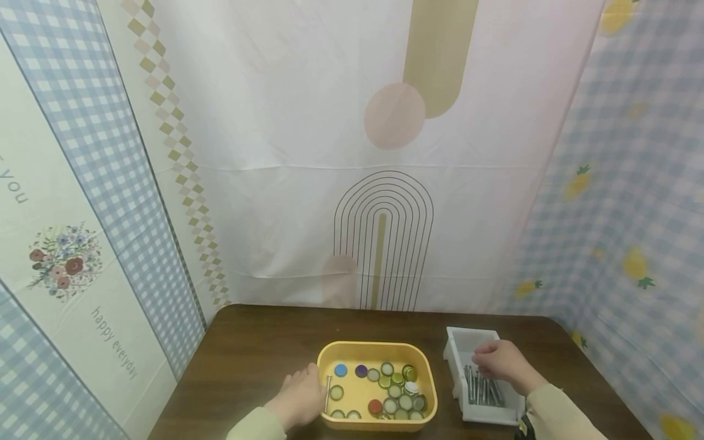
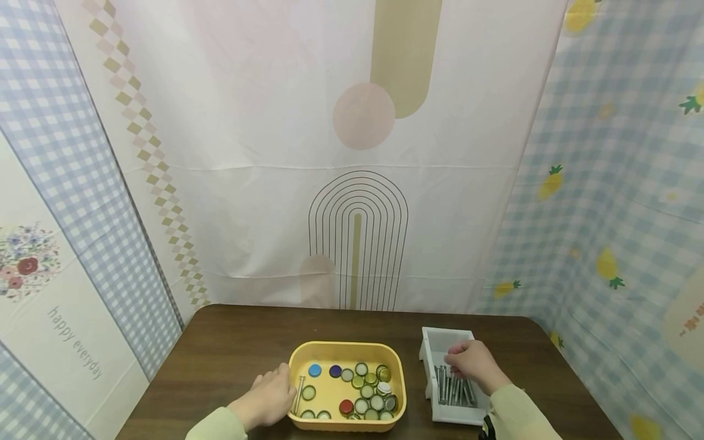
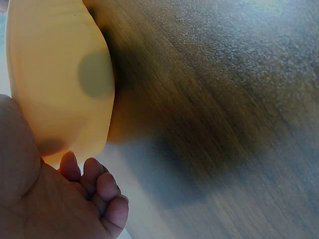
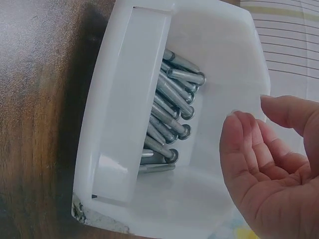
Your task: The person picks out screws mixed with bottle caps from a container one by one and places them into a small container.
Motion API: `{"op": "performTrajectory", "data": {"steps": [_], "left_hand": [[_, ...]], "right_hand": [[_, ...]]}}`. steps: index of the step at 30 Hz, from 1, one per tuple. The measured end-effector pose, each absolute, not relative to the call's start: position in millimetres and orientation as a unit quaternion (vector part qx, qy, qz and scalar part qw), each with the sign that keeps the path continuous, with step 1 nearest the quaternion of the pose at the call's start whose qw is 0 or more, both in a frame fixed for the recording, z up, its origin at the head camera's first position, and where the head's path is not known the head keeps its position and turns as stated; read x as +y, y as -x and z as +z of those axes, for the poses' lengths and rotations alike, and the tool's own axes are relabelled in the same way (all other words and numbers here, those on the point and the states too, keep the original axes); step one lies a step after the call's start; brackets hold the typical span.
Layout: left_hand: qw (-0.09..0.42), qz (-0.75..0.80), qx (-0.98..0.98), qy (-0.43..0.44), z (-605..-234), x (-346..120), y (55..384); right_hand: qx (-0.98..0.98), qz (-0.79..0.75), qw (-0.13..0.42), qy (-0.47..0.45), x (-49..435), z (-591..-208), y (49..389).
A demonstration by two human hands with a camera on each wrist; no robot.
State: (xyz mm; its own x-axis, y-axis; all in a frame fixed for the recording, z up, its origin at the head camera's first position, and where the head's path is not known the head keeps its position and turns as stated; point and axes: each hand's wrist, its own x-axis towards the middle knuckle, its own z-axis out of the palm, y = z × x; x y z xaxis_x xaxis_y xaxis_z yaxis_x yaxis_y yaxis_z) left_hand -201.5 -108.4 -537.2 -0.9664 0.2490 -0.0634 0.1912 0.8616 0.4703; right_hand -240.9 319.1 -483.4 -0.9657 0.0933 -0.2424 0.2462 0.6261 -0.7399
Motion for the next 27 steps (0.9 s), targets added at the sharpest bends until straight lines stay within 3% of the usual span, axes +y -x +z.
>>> {"op": "performTrajectory", "data": {"steps": [8, 16, 27], "left_hand": [[0.054, 0.237, 0.964, -0.109, -535, -108, 200], [0.040, 0.233, 0.964, -0.118, -539, -108, 199], [0.036, 0.233, 0.965, -0.118, -537, -107, 200]], "right_hand": [[0.878, -0.470, 0.073, -0.060, 298, -467, 242], [0.839, -0.531, 0.119, 0.002, 250, -453, 244], [0.814, -0.552, 0.165, 0.066, 166, -472, 241]]}}
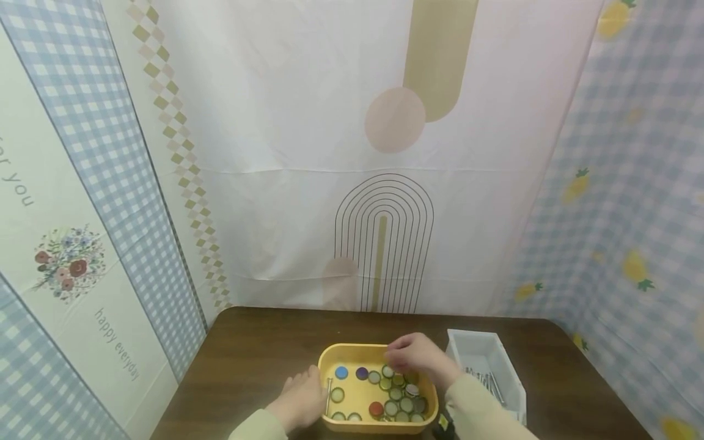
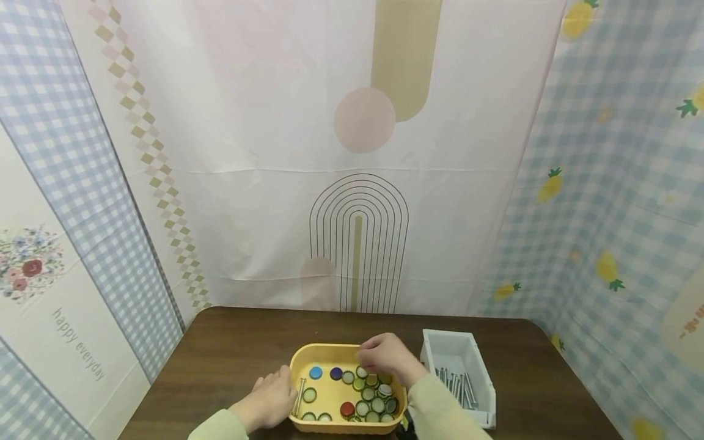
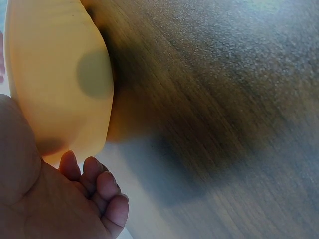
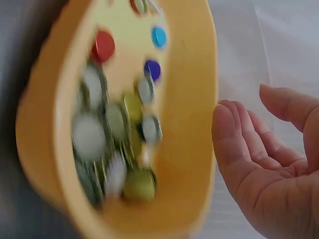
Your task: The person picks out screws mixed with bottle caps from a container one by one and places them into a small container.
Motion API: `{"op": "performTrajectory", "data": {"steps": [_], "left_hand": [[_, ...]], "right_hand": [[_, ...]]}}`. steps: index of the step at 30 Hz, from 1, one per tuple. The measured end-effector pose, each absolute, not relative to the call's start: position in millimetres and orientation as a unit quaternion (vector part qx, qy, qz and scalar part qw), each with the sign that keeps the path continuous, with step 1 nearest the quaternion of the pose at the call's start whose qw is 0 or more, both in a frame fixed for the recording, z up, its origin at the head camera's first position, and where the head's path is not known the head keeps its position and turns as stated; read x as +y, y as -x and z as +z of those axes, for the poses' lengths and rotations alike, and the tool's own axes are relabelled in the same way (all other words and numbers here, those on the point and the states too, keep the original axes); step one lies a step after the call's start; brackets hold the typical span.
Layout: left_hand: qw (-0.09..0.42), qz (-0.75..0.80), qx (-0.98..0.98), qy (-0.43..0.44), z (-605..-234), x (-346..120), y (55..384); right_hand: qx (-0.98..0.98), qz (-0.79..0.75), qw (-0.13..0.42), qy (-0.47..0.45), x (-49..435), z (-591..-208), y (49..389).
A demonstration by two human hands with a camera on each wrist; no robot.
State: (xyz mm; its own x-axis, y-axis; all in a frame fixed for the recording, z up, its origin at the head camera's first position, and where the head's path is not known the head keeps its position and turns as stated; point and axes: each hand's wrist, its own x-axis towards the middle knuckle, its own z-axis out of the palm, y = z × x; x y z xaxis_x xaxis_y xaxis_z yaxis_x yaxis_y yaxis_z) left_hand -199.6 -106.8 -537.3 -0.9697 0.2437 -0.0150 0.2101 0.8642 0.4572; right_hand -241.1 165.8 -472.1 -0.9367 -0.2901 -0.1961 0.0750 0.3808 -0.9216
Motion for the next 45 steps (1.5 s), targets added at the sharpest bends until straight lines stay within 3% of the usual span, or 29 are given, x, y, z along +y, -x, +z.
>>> {"op": "performTrajectory", "data": {"steps": [6, 13, 27, 37, 45], "left_hand": [[0.031, 0.229, 0.966, -0.119, -537, -108, 199], [0.031, 0.239, 0.963, -0.121, -535, -108, 199], [0.025, 0.226, 0.965, -0.129, -538, -106, 199], [0.030, 0.227, 0.965, -0.124, -536, -108, 199], [0.023, 0.225, 0.966, -0.124, -537, -107, 199]], "right_hand": [[0.810, -0.545, 0.187, 0.105, 119, -488, 232], [0.789, -0.582, 0.191, 0.053, 76, -508, 232], [0.826, -0.539, 0.162, 0.008, 43, -523, 228], [0.906, -0.412, 0.073, 0.070, 32, -525, 230], [0.944, -0.324, 0.012, 0.068, 28, -526, 233]]}}
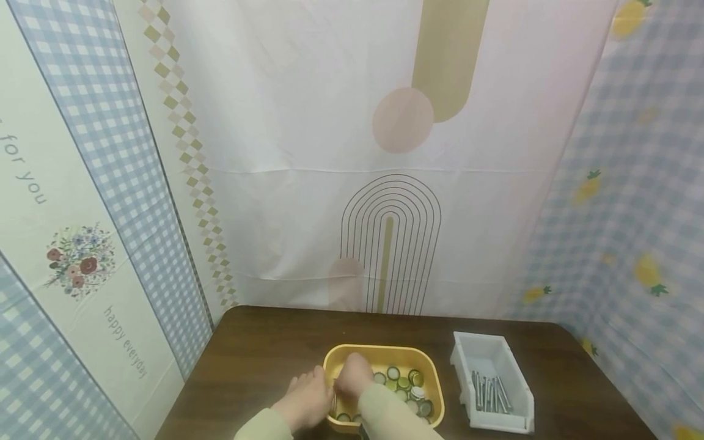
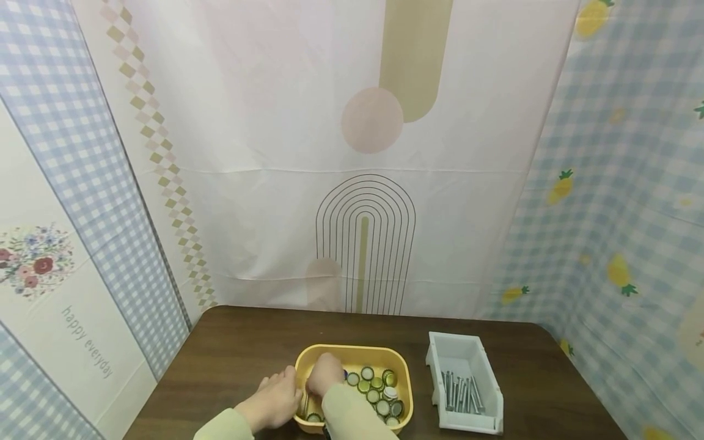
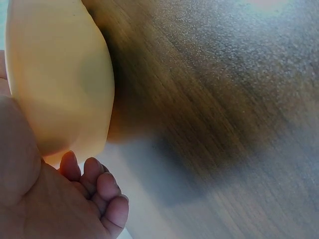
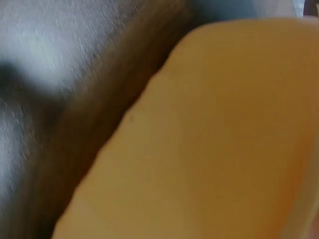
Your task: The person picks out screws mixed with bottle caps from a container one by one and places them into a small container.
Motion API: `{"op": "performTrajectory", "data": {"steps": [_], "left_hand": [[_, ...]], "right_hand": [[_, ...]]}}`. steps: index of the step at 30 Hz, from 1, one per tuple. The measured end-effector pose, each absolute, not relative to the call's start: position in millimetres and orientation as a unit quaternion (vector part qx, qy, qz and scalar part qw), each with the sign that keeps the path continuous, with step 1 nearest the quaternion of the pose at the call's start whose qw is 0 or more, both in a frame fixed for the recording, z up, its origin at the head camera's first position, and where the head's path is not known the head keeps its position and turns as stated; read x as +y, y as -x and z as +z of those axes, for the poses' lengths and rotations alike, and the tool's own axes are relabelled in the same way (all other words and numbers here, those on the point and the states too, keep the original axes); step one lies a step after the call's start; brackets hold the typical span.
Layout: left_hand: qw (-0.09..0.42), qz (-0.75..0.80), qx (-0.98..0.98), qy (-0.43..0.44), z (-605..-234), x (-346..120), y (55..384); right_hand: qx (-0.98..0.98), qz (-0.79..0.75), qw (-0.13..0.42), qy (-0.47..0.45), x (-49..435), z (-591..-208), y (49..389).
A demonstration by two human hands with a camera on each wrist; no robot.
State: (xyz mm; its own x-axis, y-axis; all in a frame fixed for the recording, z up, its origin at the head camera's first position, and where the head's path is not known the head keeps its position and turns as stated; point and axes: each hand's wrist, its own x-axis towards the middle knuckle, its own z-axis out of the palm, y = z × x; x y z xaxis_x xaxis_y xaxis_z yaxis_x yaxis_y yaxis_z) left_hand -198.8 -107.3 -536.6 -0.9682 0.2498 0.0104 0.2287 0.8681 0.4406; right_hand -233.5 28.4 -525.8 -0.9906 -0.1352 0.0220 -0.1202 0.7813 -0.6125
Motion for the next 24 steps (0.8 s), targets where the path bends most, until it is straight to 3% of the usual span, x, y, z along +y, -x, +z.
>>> {"op": "performTrajectory", "data": {"steps": [12, 24], "left_hand": [[0.044, 0.232, 0.963, -0.127, -535, -106, 200], [0.040, 0.234, 0.963, -0.128, -536, -108, 199]], "right_hand": [[0.962, -0.267, -0.016, 0.061, 42, -519, 237], [0.952, -0.304, 0.007, 0.038, 47, -524, 237]]}}
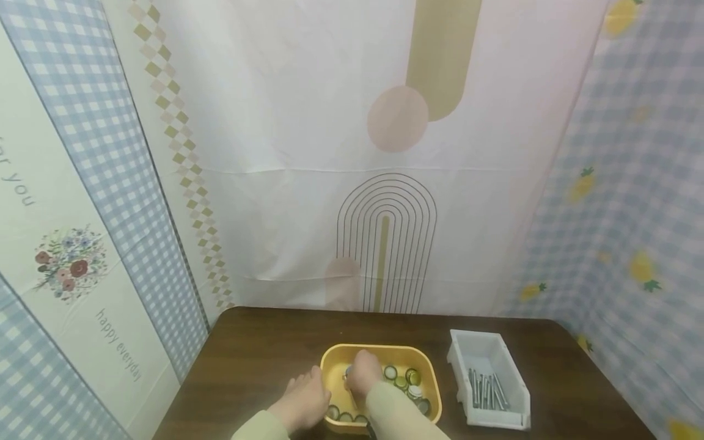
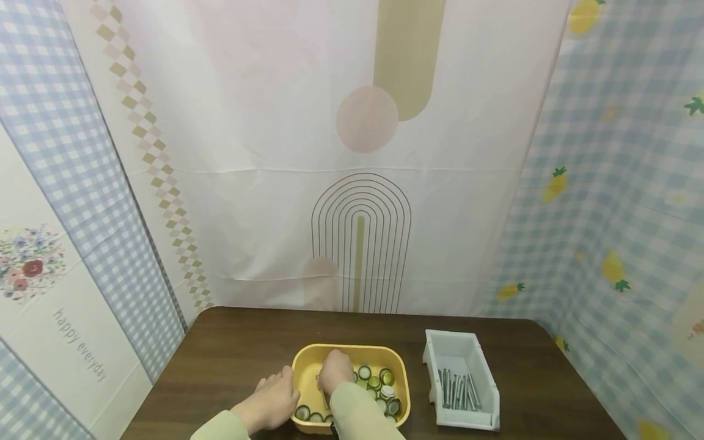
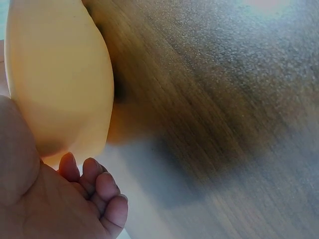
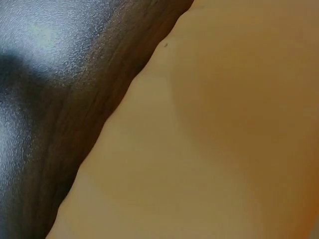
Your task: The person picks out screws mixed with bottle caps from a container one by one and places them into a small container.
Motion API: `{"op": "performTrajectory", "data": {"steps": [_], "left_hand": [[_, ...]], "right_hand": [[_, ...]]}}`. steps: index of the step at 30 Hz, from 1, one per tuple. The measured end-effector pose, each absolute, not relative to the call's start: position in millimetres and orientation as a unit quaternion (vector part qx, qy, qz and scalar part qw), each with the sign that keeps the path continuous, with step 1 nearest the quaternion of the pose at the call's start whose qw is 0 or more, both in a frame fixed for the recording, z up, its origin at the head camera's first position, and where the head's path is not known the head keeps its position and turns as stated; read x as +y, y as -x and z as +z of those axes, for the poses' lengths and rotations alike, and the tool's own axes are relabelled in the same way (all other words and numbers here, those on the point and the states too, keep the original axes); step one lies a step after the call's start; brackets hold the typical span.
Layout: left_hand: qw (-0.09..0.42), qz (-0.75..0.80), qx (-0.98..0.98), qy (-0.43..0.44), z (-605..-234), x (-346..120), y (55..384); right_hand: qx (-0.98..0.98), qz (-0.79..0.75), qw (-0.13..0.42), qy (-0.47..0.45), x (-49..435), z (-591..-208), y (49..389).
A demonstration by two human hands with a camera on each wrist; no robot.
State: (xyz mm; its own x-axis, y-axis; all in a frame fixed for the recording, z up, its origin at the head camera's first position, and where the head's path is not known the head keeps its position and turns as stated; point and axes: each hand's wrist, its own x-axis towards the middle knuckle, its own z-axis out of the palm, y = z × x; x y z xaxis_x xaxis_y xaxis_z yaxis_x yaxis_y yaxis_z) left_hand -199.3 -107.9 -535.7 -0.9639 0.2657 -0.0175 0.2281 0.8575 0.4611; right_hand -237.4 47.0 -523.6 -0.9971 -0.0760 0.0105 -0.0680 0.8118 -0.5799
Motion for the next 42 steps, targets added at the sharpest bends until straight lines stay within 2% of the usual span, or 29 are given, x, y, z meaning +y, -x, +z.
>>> {"op": "performTrajectory", "data": {"steps": [18, 42], "left_hand": [[0.047, 0.243, 0.961, -0.127, -533.0, -112.3, 200.9], [0.046, 0.237, 0.962, -0.125, -537.1, -107.7, 201.9]], "right_hand": [[0.959, -0.282, -0.014, 0.025, 40.5, -519.7, 237.0], [0.954, -0.298, -0.003, 0.032, 46.0, -523.6, 235.9]]}}
